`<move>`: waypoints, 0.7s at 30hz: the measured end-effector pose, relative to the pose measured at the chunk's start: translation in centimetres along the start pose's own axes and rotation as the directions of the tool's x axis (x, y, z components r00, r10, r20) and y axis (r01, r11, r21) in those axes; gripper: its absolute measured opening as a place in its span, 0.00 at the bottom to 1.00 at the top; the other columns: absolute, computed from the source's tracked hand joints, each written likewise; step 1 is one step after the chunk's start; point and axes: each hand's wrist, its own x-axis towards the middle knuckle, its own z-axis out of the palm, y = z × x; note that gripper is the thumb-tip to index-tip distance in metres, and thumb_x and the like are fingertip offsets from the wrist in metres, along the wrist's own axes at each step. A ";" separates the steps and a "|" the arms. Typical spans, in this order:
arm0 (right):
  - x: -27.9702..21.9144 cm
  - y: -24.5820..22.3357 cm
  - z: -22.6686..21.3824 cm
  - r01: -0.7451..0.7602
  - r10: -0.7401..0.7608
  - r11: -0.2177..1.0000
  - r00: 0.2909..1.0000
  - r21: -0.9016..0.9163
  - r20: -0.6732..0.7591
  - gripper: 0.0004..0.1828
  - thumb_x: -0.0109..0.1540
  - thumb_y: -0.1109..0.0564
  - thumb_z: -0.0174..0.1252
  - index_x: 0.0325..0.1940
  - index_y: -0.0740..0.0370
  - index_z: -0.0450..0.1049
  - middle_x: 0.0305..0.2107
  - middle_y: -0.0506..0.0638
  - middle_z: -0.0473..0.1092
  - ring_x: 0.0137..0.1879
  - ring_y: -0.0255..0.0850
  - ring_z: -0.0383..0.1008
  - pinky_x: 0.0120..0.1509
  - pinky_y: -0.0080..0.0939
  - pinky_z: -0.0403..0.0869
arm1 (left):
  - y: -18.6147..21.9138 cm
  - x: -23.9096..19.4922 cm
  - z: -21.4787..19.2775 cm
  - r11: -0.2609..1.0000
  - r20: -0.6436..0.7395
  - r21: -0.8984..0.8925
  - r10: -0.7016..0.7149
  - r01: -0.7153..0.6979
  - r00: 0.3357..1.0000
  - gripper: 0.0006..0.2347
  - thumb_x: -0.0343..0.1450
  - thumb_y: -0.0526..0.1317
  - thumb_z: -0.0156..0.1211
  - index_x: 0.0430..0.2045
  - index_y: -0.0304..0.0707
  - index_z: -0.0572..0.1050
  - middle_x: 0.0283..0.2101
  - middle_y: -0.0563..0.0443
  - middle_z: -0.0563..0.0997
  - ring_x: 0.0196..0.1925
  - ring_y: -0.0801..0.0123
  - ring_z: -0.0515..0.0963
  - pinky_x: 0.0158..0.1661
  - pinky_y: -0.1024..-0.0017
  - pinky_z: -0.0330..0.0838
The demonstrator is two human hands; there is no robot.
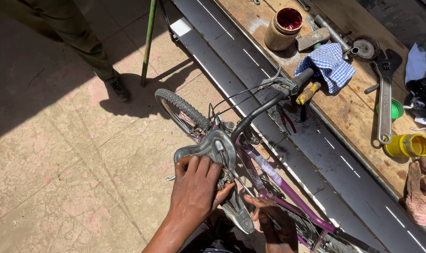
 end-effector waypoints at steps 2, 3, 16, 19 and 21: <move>0.3 0.2 0.3 0.046 -0.046 0.999 0.999 0.016 0.010 0.15 0.63 0.50 0.51 0.43 0.61 0.78 0.32 0.57 0.80 0.54 0.54 0.82 0.49 0.48 0.79 | 0.1 0.1 0.2 0.993 -0.030 0.110 0.034 -0.031 0.999 0.19 0.68 0.58 0.60 0.35 0.42 0.70 0.38 0.50 0.71 0.41 0.57 0.69 0.43 0.59 0.60; 0.1 0.5 0.1 0.047 -0.047 0.999 0.999 0.016 0.013 0.15 0.63 0.50 0.51 0.43 0.61 0.78 0.32 0.57 0.80 0.54 0.54 0.82 0.49 0.48 0.79 | 0.1 0.1 0.4 0.993 -0.031 0.111 0.032 -0.029 0.999 0.19 0.68 0.58 0.60 0.35 0.42 0.70 0.38 0.50 0.71 0.41 0.57 0.69 0.43 0.59 0.60; 13.3 -9.4 5.2 0.422 -0.224 0.716 0.894 -0.557 0.389 0.12 0.64 0.46 0.53 0.32 0.53 0.70 0.16 0.41 0.65 0.11 0.37 0.52 0.20 0.41 0.53 | 0.2 -0.1 0.9 0.970 -0.043 0.230 0.093 -0.081 0.995 0.18 0.69 0.59 0.58 0.31 0.44 0.69 0.34 0.52 0.70 0.39 0.59 0.70 0.41 0.60 0.62; 16.4 -8.7 8.3 0.413 -0.015 0.619 0.857 -0.668 0.515 0.18 0.68 0.46 0.50 0.30 0.60 0.67 0.13 0.49 0.60 0.18 0.46 0.61 0.27 0.49 0.65 | 0.5 -0.2 0.9 0.963 -0.051 0.257 0.094 -0.078 0.994 0.19 0.68 0.60 0.59 0.29 0.44 0.69 0.33 0.53 0.69 0.38 0.59 0.69 0.39 0.61 0.62; 17.4 -8.8 8.5 0.387 0.122 0.554 0.838 -0.737 0.532 0.18 0.70 0.47 0.49 0.34 0.63 0.70 0.18 0.51 0.69 0.23 0.46 0.71 0.30 0.49 0.75 | 0.1 0.2 0.8 0.959 -0.062 0.267 0.113 -0.093 0.992 0.19 0.68 0.59 0.60 0.30 0.44 0.69 0.33 0.53 0.69 0.38 0.59 0.69 0.39 0.61 0.62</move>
